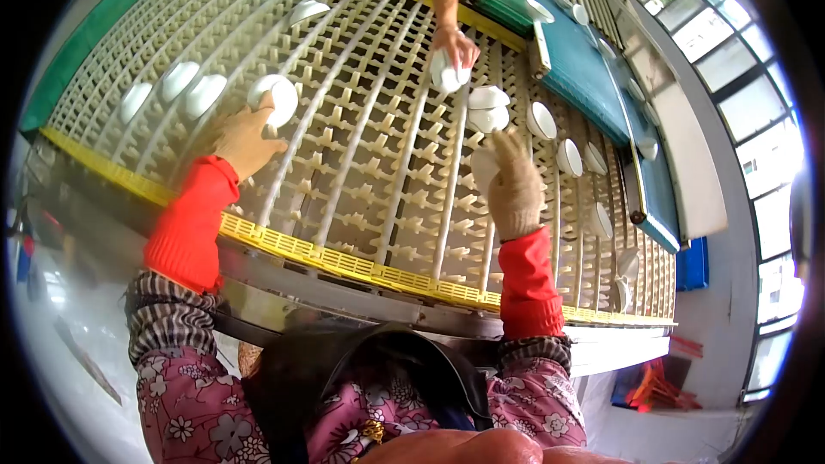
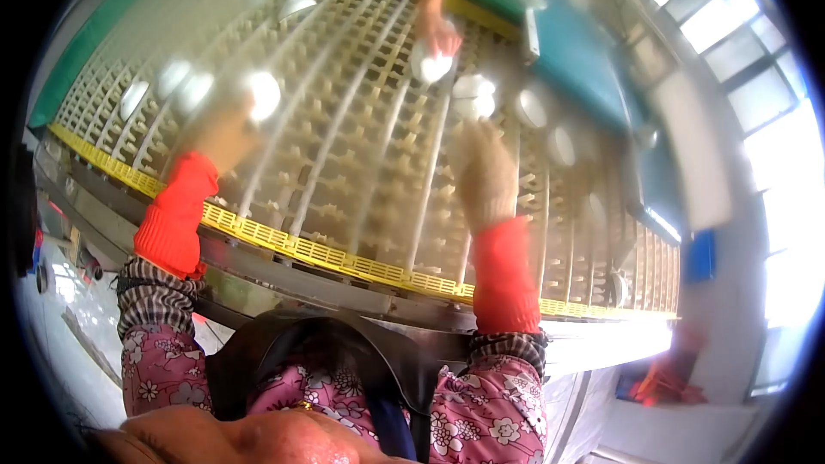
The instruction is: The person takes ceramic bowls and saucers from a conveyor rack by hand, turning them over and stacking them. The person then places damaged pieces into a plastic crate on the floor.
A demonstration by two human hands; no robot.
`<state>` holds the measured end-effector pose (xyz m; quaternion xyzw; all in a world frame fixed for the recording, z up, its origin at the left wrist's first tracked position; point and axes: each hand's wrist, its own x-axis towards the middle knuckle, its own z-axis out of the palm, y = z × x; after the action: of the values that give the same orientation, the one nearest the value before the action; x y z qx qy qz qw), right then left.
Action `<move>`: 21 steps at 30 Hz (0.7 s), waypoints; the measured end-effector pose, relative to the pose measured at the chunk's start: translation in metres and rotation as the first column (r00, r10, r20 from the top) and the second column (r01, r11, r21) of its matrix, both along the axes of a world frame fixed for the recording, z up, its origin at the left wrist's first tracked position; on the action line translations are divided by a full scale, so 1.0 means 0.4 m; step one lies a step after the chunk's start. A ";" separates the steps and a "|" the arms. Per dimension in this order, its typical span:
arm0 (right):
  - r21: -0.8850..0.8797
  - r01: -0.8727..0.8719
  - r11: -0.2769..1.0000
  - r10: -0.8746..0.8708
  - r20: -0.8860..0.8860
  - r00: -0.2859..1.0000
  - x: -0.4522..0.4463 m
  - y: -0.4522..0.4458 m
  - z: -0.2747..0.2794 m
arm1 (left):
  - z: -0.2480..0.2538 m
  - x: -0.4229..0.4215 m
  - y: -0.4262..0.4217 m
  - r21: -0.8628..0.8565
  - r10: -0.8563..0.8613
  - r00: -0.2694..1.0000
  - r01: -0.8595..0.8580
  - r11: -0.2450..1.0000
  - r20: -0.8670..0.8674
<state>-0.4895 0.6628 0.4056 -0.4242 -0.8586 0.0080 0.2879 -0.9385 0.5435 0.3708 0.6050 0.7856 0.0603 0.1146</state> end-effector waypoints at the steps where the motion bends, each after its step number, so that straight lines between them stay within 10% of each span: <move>1: 0.116 -0.034 0.993 0.039 -0.040 0.998 -0.032 0.021 0.028 | -0.013 -0.002 0.004 -0.001 -0.003 1.000 0.003 1.000 0.003; 6: 0.210 -0.189 0.959 0.170 0.103 0.980 -0.288 0.052 0.126 | -0.018 -0.012 0.013 -0.038 0.027 1.000 -0.027 0.999 0.002; 11: -0.175 -0.375 0.910 0.407 0.216 0.887 -0.350 -0.003 0.052 | 0.032 -0.010 0.015 -0.137 0.092 0.995 -0.088 0.987 0.028; 18: -0.248 0.250 0.936 -0.183 0.264 0.947 0.001 0.091 -0.073 | -0.131 -0.098 0.004 0.045 0.008 0.999 -0.006 0.999 -0.043; 21: 0.204 0.386 0.900 -0.413 0.113 0.904 0.212 0.193 -0.175 | -0.090 -0.079 0.000 0.019 0.051 0.999 -0.051 0.999 0.002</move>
<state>-0.4046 0.7399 0.3358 -0.5636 -0.7699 -0.1598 0.2532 -0.9699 0.5436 0.3348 0.5859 0.8000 0.0711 0.1078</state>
